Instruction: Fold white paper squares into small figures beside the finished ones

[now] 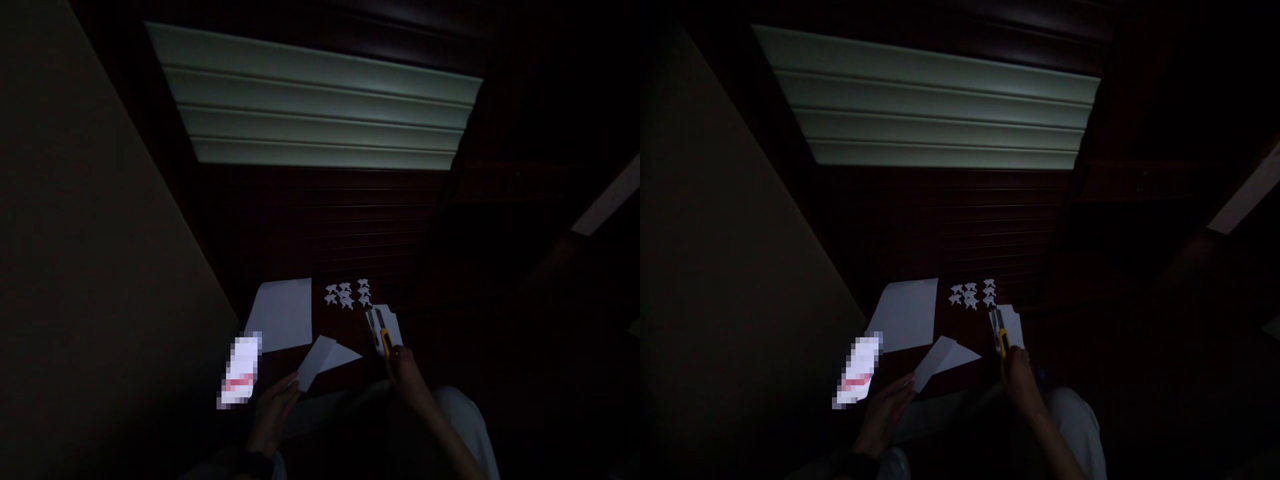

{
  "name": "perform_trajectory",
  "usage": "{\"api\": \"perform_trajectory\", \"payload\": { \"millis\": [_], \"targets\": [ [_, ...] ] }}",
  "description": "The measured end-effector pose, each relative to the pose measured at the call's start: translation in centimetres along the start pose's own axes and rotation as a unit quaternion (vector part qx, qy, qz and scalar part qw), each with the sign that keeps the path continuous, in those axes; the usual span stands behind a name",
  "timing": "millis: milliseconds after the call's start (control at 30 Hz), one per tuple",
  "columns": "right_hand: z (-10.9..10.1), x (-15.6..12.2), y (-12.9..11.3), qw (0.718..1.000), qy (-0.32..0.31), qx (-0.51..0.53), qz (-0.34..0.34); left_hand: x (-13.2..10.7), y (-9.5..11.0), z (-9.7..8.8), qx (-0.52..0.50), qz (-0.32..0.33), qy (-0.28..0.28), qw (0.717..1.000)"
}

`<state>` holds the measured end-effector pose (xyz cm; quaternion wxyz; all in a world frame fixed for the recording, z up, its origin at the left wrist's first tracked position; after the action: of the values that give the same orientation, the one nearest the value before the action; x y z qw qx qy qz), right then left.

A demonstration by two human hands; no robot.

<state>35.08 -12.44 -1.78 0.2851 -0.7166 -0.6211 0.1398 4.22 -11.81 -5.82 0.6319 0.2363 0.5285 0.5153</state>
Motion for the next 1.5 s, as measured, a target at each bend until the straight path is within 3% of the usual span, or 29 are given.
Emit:
{"api": "perform_trajectory", "payload": {
  "millis": [167, 300, 433, 667, 833, 933, 1133, 1233, 1367, 1500],
  "targets": [
    [5.2, -6.7, -2.5, 0.99, -0.055, 0.129, -0.032, -1.4, 0.0, 1.0, -0.003, -0.011, -0.037, 0.999],
    [7.5, -8.7, -3.3, 0.992, -0.055, 0.116, 0.008, -1.4, -0.5, 1.2, 0.025, 0.032, -0.073, 0.997],
    [7.4, -8.7, -3.8, 0.993, -0.054, 0.104, 0.008, -0.7, -0.7, 0.8, 0.179, 0.116, -0.015, 0.977],
    [6.6, -8.2, -4.6, 0.995, -0.071, 0.068, -0.002, -2.9, 0.2, 1.9, 0.433, 0.244, 0.052, 0.866],
    [6.3, -8.2, -5.3, 0.996, -0.075, 0.04, -0.007, -4.3, -0.4, 2.8, 0.428, 0.231, 0.062, 0.872],
    [6.1, -7.9, -5.2, 0.996, -0.087, 0.001, 0.005, -5.4, -1.9, 4.0, 0.42, 0.218, 0.039, 0.88],
    [4.3, -6.6, -3.8, 0.991, -0.128, -0.039, -0.005, -8.0, -3.9, 7.2, 0.444, 0.282, -0.154, 0.836],
    [3.4, -6.1, -3.0, 0.99, -0.132, -0.053, -0.003, -7.7, -3.2, 7.0, 0.517, 0.284, -0.18, 0.787],
    [3.1, -5.7, -2.3, 0.988, -0.144, -0.059, 0.002, -6.1, -0.9, 7.0, 0.654, 0.34, -0.184, 0.65],
    [3.4, -5.7, -2.2, 0.987, -0.153, -0.053, -0.003, -4.3, -0.2, 8.7, 0.689, 0.422, -0.274, 0.522]
  ]
}}
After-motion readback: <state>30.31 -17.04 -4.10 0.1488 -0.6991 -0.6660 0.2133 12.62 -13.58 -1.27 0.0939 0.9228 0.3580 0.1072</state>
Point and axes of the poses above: each hand's wrist, its own x-axis towards the middle knuckle, its own z-axis out of the palm, y = z × x, the point moved 4 cm from there along x, towards the middle knuckle, and after that the axes turned 2 degrees about -x, right-handed, at the moved point
